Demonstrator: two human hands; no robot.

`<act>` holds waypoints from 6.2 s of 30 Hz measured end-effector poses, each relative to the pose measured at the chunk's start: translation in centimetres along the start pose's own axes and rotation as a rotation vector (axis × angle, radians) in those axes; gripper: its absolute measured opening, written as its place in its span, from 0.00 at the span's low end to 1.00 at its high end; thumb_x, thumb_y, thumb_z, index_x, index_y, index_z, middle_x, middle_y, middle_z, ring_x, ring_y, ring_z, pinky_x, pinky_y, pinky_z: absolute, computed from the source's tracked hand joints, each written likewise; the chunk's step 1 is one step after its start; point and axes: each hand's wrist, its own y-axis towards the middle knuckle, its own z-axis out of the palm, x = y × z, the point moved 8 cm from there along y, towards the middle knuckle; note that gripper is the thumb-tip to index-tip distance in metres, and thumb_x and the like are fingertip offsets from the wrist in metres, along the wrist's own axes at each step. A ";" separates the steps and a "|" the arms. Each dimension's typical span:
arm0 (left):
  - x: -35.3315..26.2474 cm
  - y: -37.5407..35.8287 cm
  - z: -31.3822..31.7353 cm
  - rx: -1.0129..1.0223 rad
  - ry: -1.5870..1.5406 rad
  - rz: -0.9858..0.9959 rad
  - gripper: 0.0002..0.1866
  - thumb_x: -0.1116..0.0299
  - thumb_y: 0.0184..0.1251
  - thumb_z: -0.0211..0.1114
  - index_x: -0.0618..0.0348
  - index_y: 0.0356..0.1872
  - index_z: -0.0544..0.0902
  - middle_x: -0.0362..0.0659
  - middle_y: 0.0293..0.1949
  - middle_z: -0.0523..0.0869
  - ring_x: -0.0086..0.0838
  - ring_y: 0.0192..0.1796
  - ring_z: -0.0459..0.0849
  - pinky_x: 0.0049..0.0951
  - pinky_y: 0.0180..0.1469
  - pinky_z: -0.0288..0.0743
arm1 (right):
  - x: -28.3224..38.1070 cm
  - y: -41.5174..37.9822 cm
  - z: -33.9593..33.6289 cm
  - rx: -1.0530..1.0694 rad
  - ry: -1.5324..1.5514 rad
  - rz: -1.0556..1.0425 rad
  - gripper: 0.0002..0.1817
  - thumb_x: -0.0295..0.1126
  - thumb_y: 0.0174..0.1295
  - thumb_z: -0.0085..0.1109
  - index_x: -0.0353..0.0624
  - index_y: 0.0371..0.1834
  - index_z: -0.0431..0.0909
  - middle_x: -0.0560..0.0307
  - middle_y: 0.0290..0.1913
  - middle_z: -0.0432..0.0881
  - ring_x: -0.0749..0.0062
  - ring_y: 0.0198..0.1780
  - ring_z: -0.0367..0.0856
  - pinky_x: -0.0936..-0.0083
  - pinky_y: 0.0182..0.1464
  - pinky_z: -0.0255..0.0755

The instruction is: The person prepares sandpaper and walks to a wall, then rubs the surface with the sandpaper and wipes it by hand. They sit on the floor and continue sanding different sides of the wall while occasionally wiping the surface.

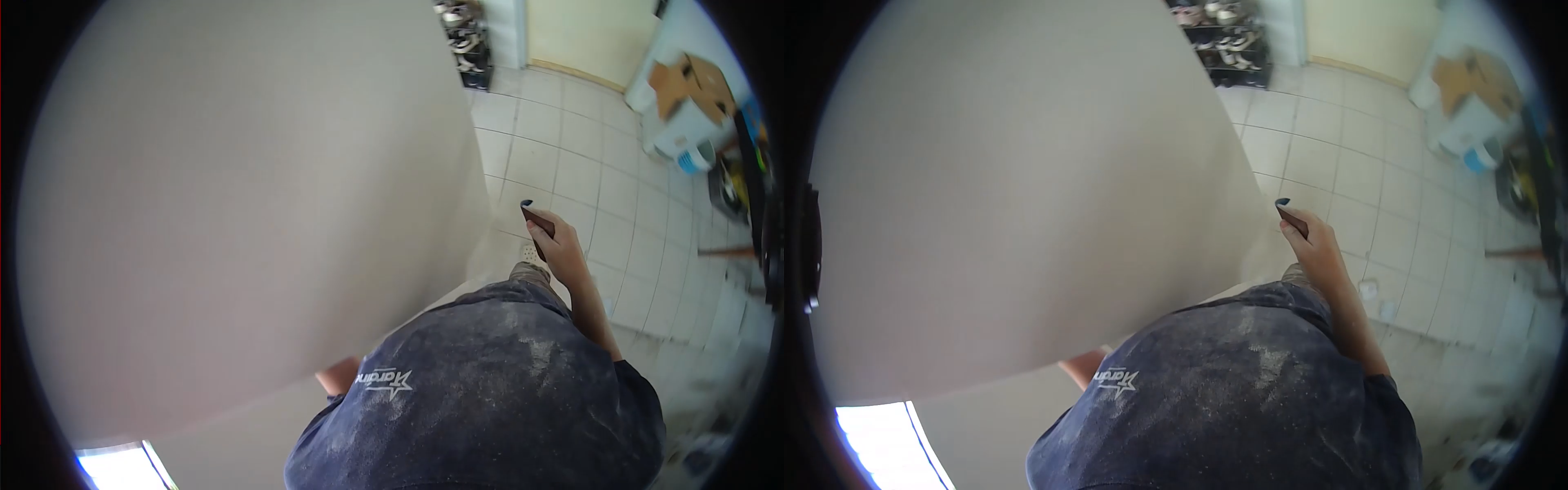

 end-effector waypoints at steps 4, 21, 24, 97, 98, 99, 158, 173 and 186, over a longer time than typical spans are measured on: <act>0.3 -8.0 0.1 -0.201 0.032 -0.108 0.27 0.52 0.81 0.42 0.60 0.70 0.64 0.48 0.60 0.76 0.36 0.66 0.74 0.43 0.69 0.69 | 5.0 4.8 -0.8 0.264 0.100 -0.131 0.17 0.32 0.73 0.56 0.33 0.60 0.78 0.60 0.41 0.84 0.82 0.41 0.75 0.83 0.44 0.71; -17.3 -13.7 10.6 -0.840 0.489 0.417 0.47 0.54 0.61 0.75 0.66 0.73 0.59 0.55 0.67 0.67 0.43 0.69 0.69 0.43 0.70 0.64 | 8.2 13.9 -6.7 0.476 0.058 -0.173 0.20 0.32 0.71 0.58 0.31 0.61 0.78 0.53 0.52 0.86 0.78 0.52 0.80 0.80 0.58 0.69; -13.4 -16.0 10.3 -0.928 0.706 0.427 0.49 0.62 0.56 0.80 0.69 0.72 0.58 0.55 0.66 0.68 0.45 0.68 0.71 0.46 0.67 0.69 | 6.2 14.1 -7.4 0.491 0.051 -0.171 0.20 0.32 0.71 0.58 0.30 0.61 0.78 0.53 0.53 0.85 0.76 0.53 0.79 0.80 0.59 0.69; -3.7 -6.4 29.3 -0.022 1.948 0.443 0.35 0.56 0.70 0.59 0.48 0.78 0.62 0.40 0.81 0.53 0.37 0.83 0.45 0.61 0.77 0.26 | 5.3 15.3 -11.3 0.283 0.216 -0.236 0.24 0.39 0.76 0.53 0.33 0.66 0.74 0.55 0.58 0.82 0.75 0.59 0.77 0.78 0.63 0.67; -0.3 -6.5 31.4 0.217 2.038 0.385 0.36 0.60 0.70 0.58 0.47 0.78 0.60 0.36 0.81 0.53 0.31 0.83 0.46 0.57 0.78 0.26 | 5.2 15.3 -11.5 0.285 0.217 -0.231 0.24 0.39 0.76 0.53 0.33 0.67 0.74 0.55 0.59 0.81 0.76 0.59 0.77 0.78 0.63 0.67; 2.9 -6.9 32.9 0.316 2.095 0.389 0.37 0.62 0.69 0.55 0.47 0.80 0.56 0.35 0.82 0.50 0.28 0.83 0.44 0.54 0.78 0.26 | 5.3 15.3 -11.7 0.276 0.213 -0.247 0.24 0.40 0.76 0.53 0.33 0.68 0.73 0.55 0.59 0.81 0.75 0.60 0.76 0.78 0.64 0.66; -23.4 -11.2 10.5 -0.744 0.932 0.610 0.49 0.45 0.69 0.61 0.55 0.79 0.42 0.54 0.78 0.50 0.47 0.80 0.50 0.57 0.78 0.55 | 4.7 16.5 12.2 -0.052 0.603 0.062 0.41 0.61 0.78 0.25 0.41 0.82 0.39 0.44 0.82 0.34 0.57 0.83 0.34 0.69 0.80 0.32; -24.0 -13.9 9.7 -0.733 1.109 0.561 0.42 0.50 0.74 0.53 0.48 0.80 0.41 0.46 0.81 0.42 0.49 0.82 0.41 0.65 0.79 0.40 | 0.3 18.4 15.5 0.074 0.782 0.095 0.40 0.60 0.78 0.29 0.39 0.79 0.41 0.49 0.79 0.48 0.62 0.78 0.49 0.71 0.78 0.46; -25.3 -15.1 10.4 -0.732 1.145 0.605 0.33 0.51 0.79 0.38 0.54 0.79 0.49 0.53 0.80 0.48 0.47 0.81 0.49 0.63 0.76 0.55 | 5.6 11.0 9.6 0.557 1.449 0.371 0.34 0.57 0.78 0.32 0.42 0.73 0.64 0.53 0.69 0.72 0.61 0.70 0.68 0.62 0.74 0.58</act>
